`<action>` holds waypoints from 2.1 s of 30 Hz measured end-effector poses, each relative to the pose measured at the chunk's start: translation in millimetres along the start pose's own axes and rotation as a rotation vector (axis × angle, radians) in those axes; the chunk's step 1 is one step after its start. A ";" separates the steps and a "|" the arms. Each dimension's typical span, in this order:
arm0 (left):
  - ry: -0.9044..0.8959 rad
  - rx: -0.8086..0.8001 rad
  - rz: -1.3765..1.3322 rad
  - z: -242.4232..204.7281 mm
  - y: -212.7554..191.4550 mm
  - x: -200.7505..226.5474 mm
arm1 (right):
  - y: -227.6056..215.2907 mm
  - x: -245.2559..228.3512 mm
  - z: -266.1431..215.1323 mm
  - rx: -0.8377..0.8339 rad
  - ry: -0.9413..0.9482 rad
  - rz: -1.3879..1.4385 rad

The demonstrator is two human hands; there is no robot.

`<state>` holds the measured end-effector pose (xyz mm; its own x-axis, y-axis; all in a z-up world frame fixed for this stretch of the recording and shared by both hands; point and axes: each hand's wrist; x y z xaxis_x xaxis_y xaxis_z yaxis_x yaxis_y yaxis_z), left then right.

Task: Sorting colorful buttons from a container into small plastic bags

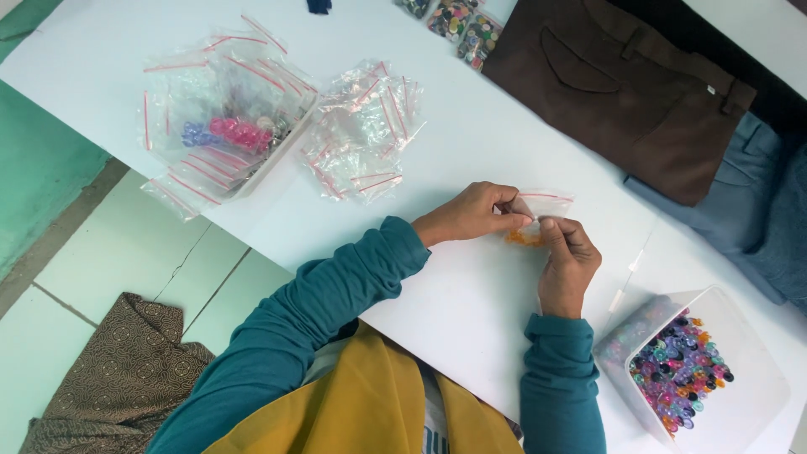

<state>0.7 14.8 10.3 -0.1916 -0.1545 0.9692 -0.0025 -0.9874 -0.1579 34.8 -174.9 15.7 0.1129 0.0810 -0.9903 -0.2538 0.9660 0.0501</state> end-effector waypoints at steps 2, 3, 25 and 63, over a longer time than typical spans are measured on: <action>0.012 0.001 0.003 -0.4 -0.4 2.5 | -8.9 9.4 3.5 0.011 -0.020 0.009; 0.017 0.003 0.006 -0.9 -1.2 3.5 | -12.7 14.4 5.6 0.021 -0.034 0.021; 0.046 0.050 0.114 -8.3 9.7 19.8 | -10.5 14.5 4.4 0.065 -0.042 0.050; 0.105 0.369 0.035 -119.2 -89.8 93.3 | 88.3 -73.4 -24.7 -0.338 -0.171 -0.184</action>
<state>-133.9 93.0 92.4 -0.2853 -0.2029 0.9367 0.3552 -0.9301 -0.0933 -19.6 -101.6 89.6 0.3364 -0.0183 -0.9416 -0.5118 0.8357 -0.1991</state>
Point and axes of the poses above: each hand's wrist, its own z-axis towards the middle knuckle, its own y-axis out of the palm, x = y × z, and after that the axes turned 6 degrees about z, right-handed
